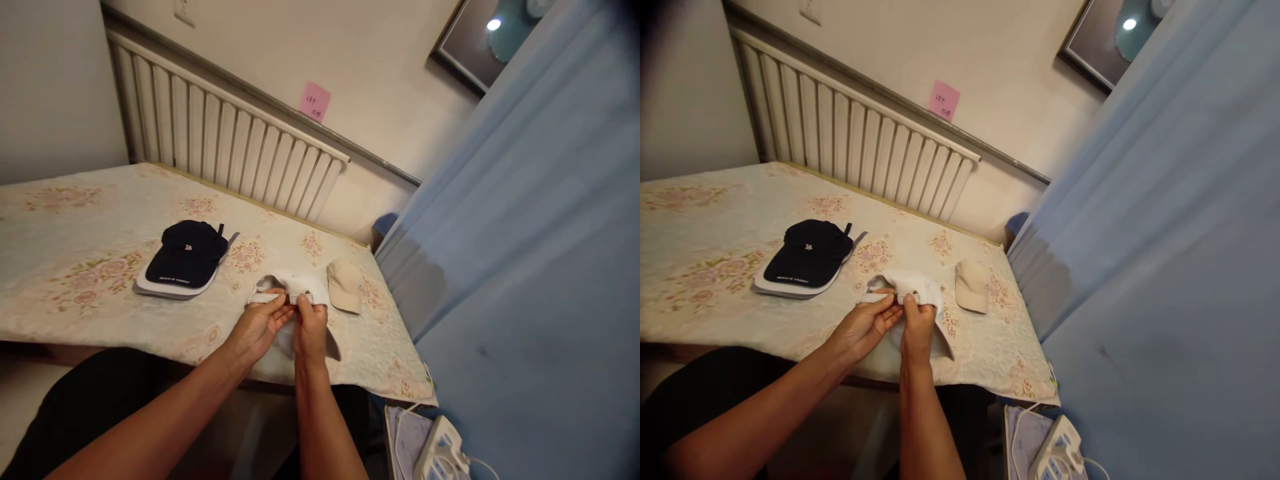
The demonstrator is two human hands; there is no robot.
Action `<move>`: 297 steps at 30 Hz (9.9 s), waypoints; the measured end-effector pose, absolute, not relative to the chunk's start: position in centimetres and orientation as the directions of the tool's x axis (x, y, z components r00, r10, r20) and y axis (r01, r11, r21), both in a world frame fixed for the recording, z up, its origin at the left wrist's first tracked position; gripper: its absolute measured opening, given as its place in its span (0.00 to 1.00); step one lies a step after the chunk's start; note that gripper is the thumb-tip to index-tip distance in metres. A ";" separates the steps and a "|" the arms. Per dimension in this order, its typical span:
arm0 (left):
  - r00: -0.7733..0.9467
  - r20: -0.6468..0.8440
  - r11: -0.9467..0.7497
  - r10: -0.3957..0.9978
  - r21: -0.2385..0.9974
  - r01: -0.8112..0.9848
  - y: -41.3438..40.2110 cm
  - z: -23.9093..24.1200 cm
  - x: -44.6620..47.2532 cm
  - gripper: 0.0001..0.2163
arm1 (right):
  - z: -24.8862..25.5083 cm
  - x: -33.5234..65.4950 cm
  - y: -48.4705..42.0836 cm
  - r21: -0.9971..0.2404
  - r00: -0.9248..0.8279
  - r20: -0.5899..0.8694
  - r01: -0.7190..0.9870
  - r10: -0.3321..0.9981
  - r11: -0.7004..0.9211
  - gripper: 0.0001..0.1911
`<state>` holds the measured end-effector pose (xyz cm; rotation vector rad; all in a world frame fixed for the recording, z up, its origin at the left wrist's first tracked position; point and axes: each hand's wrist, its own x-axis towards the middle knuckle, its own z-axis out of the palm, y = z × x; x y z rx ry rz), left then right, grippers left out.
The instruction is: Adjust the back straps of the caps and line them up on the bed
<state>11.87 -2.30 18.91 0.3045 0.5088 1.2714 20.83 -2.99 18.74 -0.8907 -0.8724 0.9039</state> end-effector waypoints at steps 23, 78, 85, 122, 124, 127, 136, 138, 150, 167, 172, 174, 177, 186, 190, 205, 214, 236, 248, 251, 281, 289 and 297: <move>0.506 -0.294 0.272 0.811 0.955 0.120 -5.6 12.1 7.9 0.09 | 9.6 18.2 -0.5 -0.945 0.246 -0.024 -0.322 0.969 0.058 0.05; 0.151 -0.136 0.125 0.979 0.989 0.082 -2.6 12.1 3.4 0.08 | 8.0 16.7 -2.7 -0.862 -0.216 -0.115 -0.463 0.970 -0.206 0.16; 0.203 -0.155 0.166 0.967 0.985 -0.037 -3.0 13.3 3.1 0.09 | 8.6 16.6 -3.2 -0.850 -0.238 -0.115 -0.479 0.964 -0.220 0.18; 0.158 -0.215 0.208 0.964 0.976 0.063 -2.4 10.0 3.1 0.08 | 6.1 16.5 -3.0 -0.954 -0.145 -0.112 -0.263 0.983 -0.147 0.18; 0.188 -0.206 0.208 0.960 0.978 0.010 -2.5 9.9 2.9 0.08 | 6.2 16.6 -3.0 -0.953 -0.145 -0.103 -0.268 0.984 -0.140 0.17; 0.222 -0.215 0.225 0.951 0.974 -0.024 -2.3 9.6 2.7 0.08 | 6.5 16.5 -3.0 -0.956 -0.153 -0.107 -0.255 0.983 -0.143 0.16; 0.018 0.057 -0.059 0.998 0.914 0.401 -2.3 8.4 2.8 0.08 | 6.7 16.2 -3.1 -0.931 -0.169 -0.111 -0.326 0.979 -0.162 0.18; 0.021 0.225 -0.206 0.974 0.845 0.493 -2.9 8.1 2.8 0.08 | 6.8 16.1 -3.1 -0.918 -0.174 -0.106 -0.362 0.979 -0.163 0.18; 0.094 0.408 -0.381 0.908 0.713 0.588 -3.4 5.9 3.3 0.05 | 6.7 15.0 -2.6 -0.954 0.103 -0.171 -0.265 0.980 -0.139 0.09; 0.004 0.527 -0.361 0.850 0.576 0.733 -5.5 6.5 2.4 0.12 | 8.7 14.1 -1.9 -0.912 0.144 -0.294 -0.337 0.945 -0.233 0.18; -0.102 0.489 -0.254 0.867 0.607 0.753 -6.2 5.3 2.8 0.27 | 11.2 14.5 -1.7 -0.867 0.114 -0.257 -0.465 0.960 -0.177 0.19; -0.104 0.389 -0.205 0.915 0.672 0.711 -6.1 5.4 3.0 0.26 | 12.5 14.8 -1.7 -0.857 0.108 -0.233 -0.492 0.966 -0.151 0.19; -0.079 0.183 -0.087 0.980 0.749 0.657 -5.5 6.7 3.1 0.23 | 14.4 15.6 -1.7 -0.837 0.107 -0.193 -0.537 0.975 -0.107 0.20; -0.077 0.282 -0.191 0.956 0.802 0.566 -3.3 12.7 3.2 0.19 | 18.9 17.7 -3.3 -0.690 0.220 -0.084 -0.717 0.972 0.102 0.14; -0.026 0.333 -0.255 0.943 0.768 0.588 -3.7 14.3 4.4 0.20 | 19.9 17.8 -4.6 -0.594 0.181 -0.135 -0.801 0.974 0.067 0.10; 0.021 0.391 -0.320 0.920 0.718 0.618 -2.1 15.6 7.3 0.16 | 22.5 22.4 -5.8 -0.586 0.194 -0.114 -0.805 0.974 0.091 0.08; 0.071 0.266 -0.266 0.961 0.826 0.497 -1.0 13.1 11.0 0.09 | 21.4 26.2 -5.8 -0.578 0.216 -0.112 -0.808 0.970 0.113 0.07; 0.018 0.280 -0.257 0.960 0.854 0.452 -2.0 15.5 11.3 0.16 | 21.2 29.6 -6.0 -0.459 0.152 -0.216 -0.888 0.965 0.037 0.06; 0.164 0.243 -0.293 0.956 0.761 0.579 -1.7 15.9 11.7 0.14 | 19.1 28.5 -6.2 -0.547 0.261 -0.159 -0.826 0.952 0.135 0.10; 0.193 0.200 -0.278 0.961 0.715 0.642 -1.8 16.7 12.1 0.15 | 18.6 26.9 -6.3 -0.713 0.322 -0.058 -0.676 0.945 0.187 0.16; 0.301 -0.053 -0.271 0.952 0.310 0.911 -5.4 14.7 13.0 0.18 | 14.2 21.7 -4.7 -0.815 0.450 -0.085 -0.545 0.889 0.198 0.14; 0.328 -0.052 -0.303 0.943 0.272 0.913 -5.7 14.8 13.3 0.21 | 12.2 21.4 -4.2 -0.746 0.410 -0.273 -0.662 0.870 0.078 0.17; 0.355 -0.057 -0.324 0.933 0.296 0.899 -6.0 12.7 11.0 0.19 | 14.1 23.6 -3.5 -0.668 0.401 -0.233 -0.728 0.886 0.154 0.16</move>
